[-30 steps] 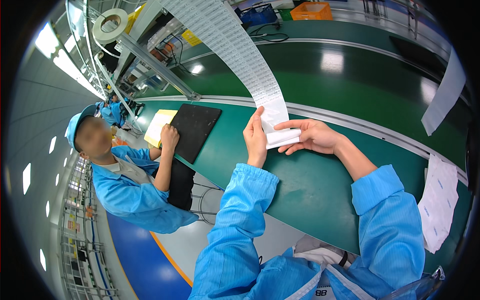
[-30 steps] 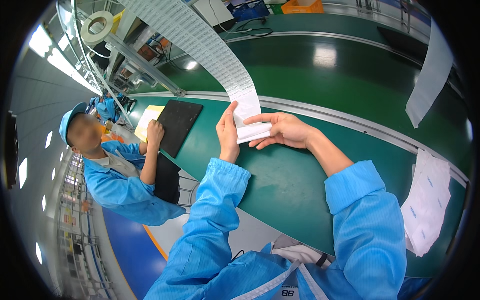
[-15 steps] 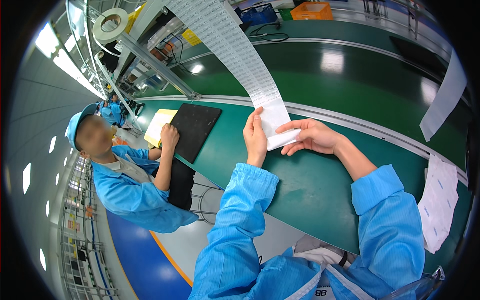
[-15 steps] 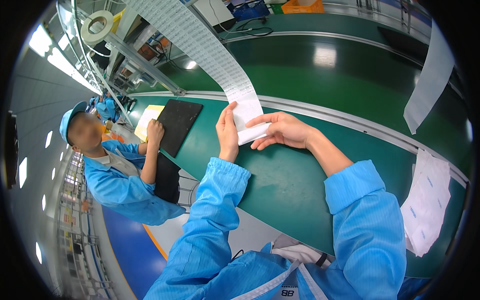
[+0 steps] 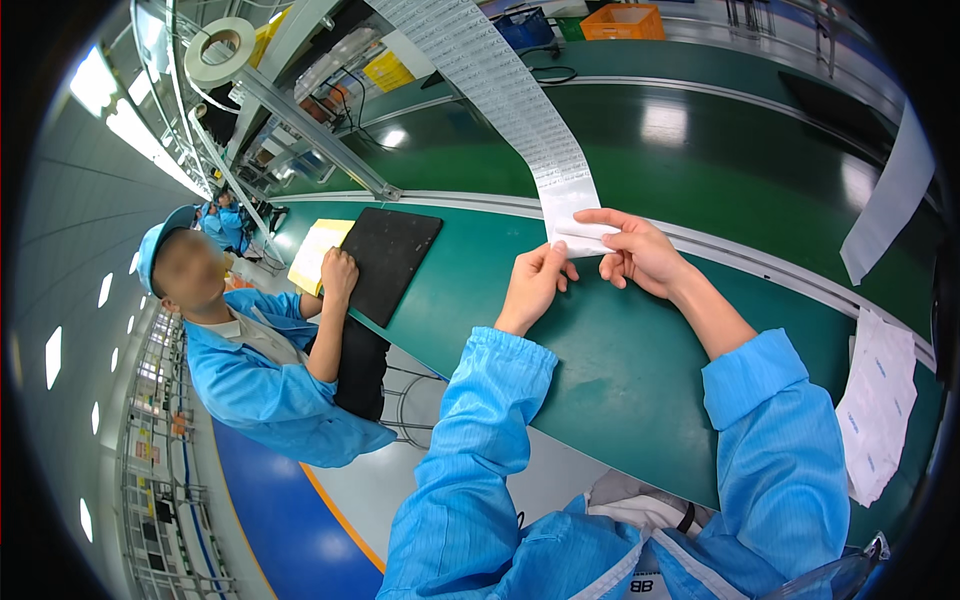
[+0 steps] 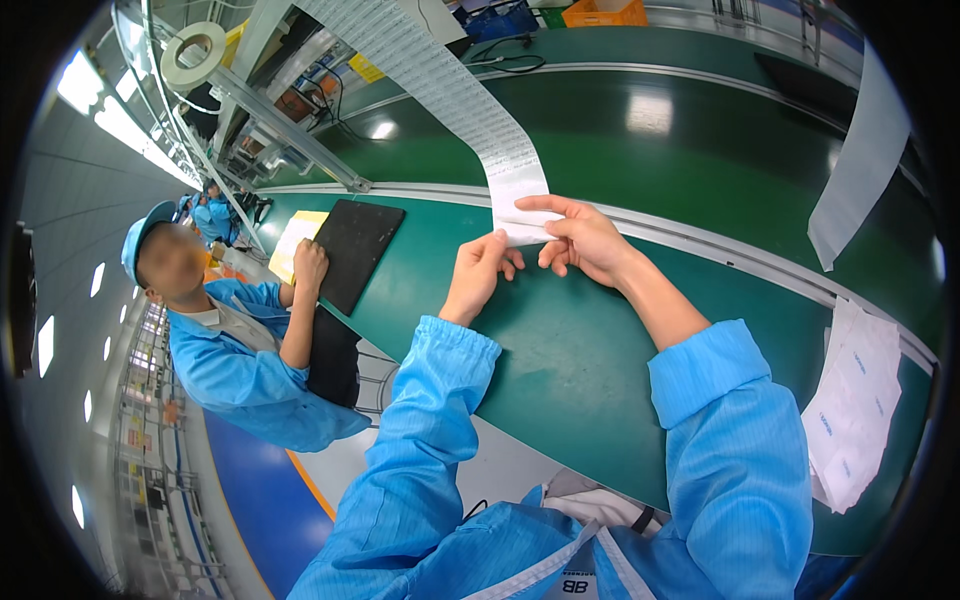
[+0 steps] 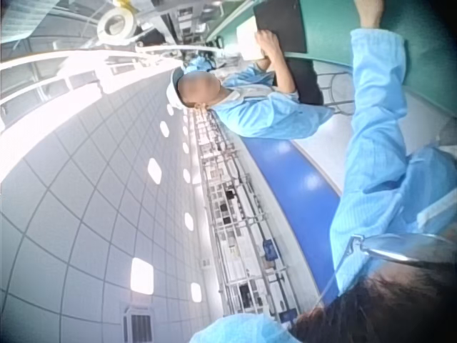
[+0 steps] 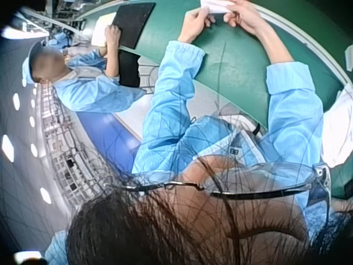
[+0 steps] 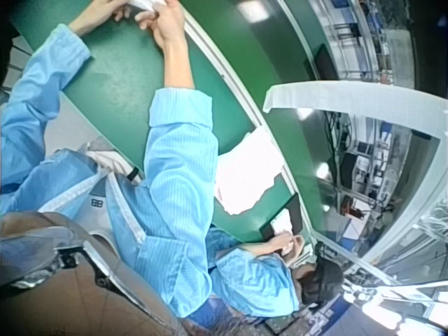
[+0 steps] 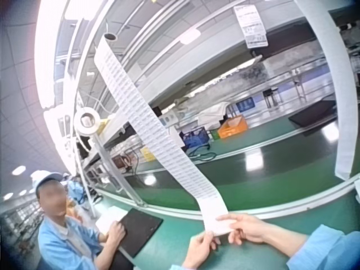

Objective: The person peels labels from a long roll and applies them by hand to the backs of white electronic device enclosures on an assembly line.

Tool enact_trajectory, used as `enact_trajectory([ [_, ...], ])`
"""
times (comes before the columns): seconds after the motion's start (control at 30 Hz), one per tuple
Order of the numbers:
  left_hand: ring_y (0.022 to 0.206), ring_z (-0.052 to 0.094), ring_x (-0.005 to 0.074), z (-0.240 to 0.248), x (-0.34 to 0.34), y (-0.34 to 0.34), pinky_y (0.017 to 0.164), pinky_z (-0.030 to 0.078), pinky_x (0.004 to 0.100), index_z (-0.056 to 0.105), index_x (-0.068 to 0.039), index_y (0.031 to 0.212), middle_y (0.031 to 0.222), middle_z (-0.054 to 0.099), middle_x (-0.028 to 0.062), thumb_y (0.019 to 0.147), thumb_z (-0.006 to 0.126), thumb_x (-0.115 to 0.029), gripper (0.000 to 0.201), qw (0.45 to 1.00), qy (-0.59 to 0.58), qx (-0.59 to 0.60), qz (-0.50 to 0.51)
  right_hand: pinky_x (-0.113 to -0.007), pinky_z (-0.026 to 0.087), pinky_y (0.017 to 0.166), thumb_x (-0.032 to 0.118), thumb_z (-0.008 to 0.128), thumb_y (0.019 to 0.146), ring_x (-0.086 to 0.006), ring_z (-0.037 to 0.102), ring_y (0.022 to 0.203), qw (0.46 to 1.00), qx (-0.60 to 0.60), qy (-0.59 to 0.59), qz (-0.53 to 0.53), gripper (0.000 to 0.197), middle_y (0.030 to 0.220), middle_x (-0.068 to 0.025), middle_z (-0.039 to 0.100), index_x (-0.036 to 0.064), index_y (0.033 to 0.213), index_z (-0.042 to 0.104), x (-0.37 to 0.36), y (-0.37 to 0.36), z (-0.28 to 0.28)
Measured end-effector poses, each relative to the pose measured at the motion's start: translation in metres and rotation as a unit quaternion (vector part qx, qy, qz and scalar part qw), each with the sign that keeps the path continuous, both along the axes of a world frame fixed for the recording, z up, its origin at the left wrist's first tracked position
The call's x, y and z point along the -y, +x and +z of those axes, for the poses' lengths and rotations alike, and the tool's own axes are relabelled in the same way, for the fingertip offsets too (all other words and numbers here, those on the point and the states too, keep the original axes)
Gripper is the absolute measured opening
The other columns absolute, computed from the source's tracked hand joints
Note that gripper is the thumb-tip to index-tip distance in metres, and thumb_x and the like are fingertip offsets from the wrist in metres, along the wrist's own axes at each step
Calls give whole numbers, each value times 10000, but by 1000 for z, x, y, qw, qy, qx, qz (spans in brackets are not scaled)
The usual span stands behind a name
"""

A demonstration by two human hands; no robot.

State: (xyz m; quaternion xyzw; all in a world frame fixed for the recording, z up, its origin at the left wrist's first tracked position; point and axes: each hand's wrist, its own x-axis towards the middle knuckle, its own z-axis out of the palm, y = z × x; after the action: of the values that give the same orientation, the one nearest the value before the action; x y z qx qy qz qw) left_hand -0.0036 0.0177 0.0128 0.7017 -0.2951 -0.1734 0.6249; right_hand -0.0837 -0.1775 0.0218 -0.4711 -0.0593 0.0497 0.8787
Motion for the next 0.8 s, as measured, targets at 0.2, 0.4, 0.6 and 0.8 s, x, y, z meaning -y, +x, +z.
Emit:
enact_trajectory([
  [0.2,611,493,61,1,0,-1,557,404,217,705,16,883,732,635,18,988,566,-329,386,1000,29,10,2,-225,525,472,19,363,960,-164,707,694,1000,3,2,-3,457,1119,-179,647,66,1406,454,0,-3,1],
  [0.4,625,492,60,-1,3,4,563,401,216,707,24,906,735,631,17,991,563,-341,401,1000,2,-2,-8,-226,555,530,20,359,964,-196,721,775,993,-8,-119,-23,514,1212,-163,617,136,1464,397,0,-4,12],
  [0.6,623,509,71,-3,-9,10,571,409,221,695,-4,858,733,633,17,992,564,-341,385,998,24,-23,51,-289,565,743,-12,412,856,-163,632,1031,978,63,-192,-57,651,1320,-109,550,167,1482,382,-13,7,-2],
  [0.8,586,498,53,2,2,1,544,397,211,629,-38,717,665,586,-13,974,582,-272,351,999,4,-35,32,-267,495,839,-119,405,719,-164,560,1096,949,141,-261,-104,797,1386,-96,492,162,1464,407,-10,-7,5],
])
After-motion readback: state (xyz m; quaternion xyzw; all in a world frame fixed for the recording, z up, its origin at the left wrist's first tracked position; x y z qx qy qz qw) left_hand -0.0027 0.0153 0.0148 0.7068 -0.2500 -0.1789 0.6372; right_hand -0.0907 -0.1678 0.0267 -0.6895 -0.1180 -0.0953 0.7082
